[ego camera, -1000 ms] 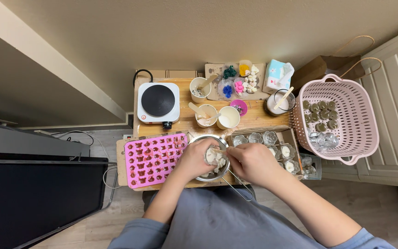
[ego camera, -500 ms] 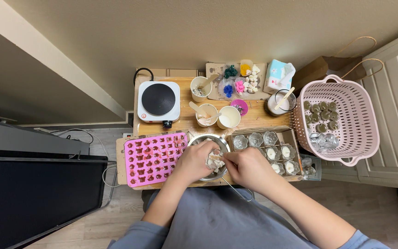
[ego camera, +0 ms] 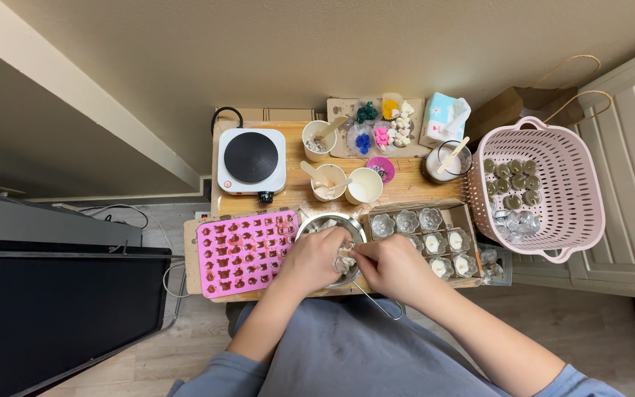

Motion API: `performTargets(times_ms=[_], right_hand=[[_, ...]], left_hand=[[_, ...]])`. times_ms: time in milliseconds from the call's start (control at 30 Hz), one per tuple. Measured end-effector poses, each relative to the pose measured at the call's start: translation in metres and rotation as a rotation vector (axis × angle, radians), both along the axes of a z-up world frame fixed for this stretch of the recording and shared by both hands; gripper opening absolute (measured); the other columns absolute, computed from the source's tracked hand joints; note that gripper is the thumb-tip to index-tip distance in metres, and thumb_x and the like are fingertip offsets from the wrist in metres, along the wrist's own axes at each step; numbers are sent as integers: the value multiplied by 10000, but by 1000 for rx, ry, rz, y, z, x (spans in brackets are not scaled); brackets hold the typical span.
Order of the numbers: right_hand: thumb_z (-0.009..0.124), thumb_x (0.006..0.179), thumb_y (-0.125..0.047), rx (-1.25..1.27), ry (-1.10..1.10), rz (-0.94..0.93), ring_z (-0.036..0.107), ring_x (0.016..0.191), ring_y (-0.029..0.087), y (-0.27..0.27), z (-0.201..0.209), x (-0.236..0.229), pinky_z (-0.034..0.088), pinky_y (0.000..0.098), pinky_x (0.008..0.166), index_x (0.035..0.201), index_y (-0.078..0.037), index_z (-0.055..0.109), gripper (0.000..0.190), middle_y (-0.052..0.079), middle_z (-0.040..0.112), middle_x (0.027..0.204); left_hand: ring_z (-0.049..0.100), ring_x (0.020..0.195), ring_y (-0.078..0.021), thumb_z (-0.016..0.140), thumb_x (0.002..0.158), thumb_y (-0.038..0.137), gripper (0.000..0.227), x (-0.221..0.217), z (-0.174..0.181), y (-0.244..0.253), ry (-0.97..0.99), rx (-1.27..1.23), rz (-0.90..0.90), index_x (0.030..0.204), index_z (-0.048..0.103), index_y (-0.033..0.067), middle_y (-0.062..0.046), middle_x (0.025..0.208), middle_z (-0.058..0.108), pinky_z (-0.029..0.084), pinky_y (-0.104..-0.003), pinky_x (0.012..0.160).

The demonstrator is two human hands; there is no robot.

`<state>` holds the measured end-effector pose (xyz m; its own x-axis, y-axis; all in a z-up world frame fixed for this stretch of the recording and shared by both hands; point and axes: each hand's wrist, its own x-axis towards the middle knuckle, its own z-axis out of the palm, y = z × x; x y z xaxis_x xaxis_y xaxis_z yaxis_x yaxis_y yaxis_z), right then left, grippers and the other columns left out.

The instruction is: Scooping wax flakes into a metal melting pot for candle making.

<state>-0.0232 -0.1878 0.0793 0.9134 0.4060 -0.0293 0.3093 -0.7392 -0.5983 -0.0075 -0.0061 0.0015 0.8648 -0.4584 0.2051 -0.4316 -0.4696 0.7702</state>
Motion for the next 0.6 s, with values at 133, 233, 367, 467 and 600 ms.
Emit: performTargets(times_ms=[133, 233, 367, 467, 600], right_hand=[[703, 843, -121, -3, -2, 8, 637, 528, 385, -1, 0, 1, 518, 467, 527, 720, -28, 738, 159, 194, 630, 578], [688, 827, -110, 15, -10, 13, 648, 522, 373, -3, 6, 3, 525, 461, 522, 771, -43, 765, 115, 186, 635, 582], [698, 860, -148, -70, -26, 7, 653, 558, 371, -3, 21, 7, 522, 470, 546, 788, -38, 754, 142, 178, 650, 595], [692, 866, -143, -49, -67, 12, 676, 620, 358, -1, 30, 3, 535, 463, 576, 879, -30, 750, 128, 170, 690, 687], [687, 852, -129, -183, -117, -2, 673, 647, 344, -8, 30, 0, 543, 451, 576, 934, -49, 743, 127, 127, 684, 735]], left_hand=[[710, 863, -383, 754, 753, 89, 289, 1, -1, -1, 3, 6, -16, 1019, 643, 65, -146, 955, 726, 565, -473, 717], [712, 881, -377, 750, 772, 80, 267, 1, 2, -2, 6, -53, 7, 1013, 635, 80, -138, 966, 730, 570, -467, 738], [711, 917, -363, 792, 716, 90, 372, 9, 13, 0, 38, -115, 39, 1048, 624, 102, -112, 991, 724, 571, -447, 746], [713, 934, -352, 823, 671, 106, 438, 10, 14, 4, 81, -102, 66, 1056, 615, 110, -94, 1009, 725, 573, -435, 751], [719, 943, -347, 833, 672, 132, 455, 11, 8, 5, 71, -99, 94, 1067, 607, 114, -92, 1018, 736, 577, -433, 765]])
